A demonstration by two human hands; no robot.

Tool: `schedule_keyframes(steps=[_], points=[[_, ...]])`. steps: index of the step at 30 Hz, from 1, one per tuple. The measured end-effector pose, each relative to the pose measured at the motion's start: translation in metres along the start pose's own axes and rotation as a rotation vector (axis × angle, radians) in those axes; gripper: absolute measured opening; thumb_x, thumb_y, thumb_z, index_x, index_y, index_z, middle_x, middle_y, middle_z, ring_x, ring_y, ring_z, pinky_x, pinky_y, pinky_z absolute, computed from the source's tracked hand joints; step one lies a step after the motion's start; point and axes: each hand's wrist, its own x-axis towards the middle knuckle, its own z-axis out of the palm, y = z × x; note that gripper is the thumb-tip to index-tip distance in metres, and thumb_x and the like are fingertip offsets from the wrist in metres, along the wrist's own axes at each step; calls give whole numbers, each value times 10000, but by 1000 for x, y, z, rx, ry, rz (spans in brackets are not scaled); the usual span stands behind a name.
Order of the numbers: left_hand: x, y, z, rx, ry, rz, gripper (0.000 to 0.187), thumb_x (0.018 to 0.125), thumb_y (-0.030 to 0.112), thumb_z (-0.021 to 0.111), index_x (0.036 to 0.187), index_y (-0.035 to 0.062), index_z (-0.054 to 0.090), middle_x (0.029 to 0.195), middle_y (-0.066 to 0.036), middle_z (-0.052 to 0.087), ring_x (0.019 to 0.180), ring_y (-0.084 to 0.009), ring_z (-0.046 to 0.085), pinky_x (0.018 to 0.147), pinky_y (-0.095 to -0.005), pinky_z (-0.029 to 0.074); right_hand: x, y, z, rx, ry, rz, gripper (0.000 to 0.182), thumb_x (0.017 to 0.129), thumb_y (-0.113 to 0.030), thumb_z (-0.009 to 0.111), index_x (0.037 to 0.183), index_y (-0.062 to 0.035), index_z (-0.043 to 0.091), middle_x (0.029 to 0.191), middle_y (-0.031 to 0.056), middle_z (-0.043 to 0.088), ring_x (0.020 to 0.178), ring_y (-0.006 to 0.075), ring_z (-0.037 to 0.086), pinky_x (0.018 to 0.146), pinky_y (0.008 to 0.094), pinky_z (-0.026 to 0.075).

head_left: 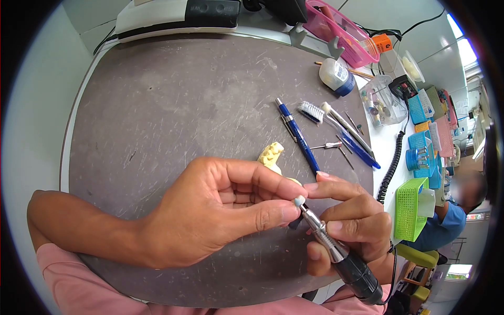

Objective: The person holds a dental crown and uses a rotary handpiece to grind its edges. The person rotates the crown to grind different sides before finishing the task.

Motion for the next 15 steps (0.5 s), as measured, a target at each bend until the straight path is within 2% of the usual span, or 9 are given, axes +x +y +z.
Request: schedule_keyframes(steps=[8,15], points=[[0,0,1,-7,16,-14,194,824,-20,622,1009,-61,579,996,-140,625,923,-149,627,849,-246,514,-2,3,1,50,43,6,379,693,-28,759,942,-23,474,806,115,577,939,364,632,862,504,498],[0,0,0,-2,0,-7,198,832,-19,614,1022,-61,577,1017,-143,620,927,-140,624,856,-246,512,-2,2,0,52,26,10,394,680,-30,768,946,-26,478,814,117,577,941,363,631,853,501,502]])
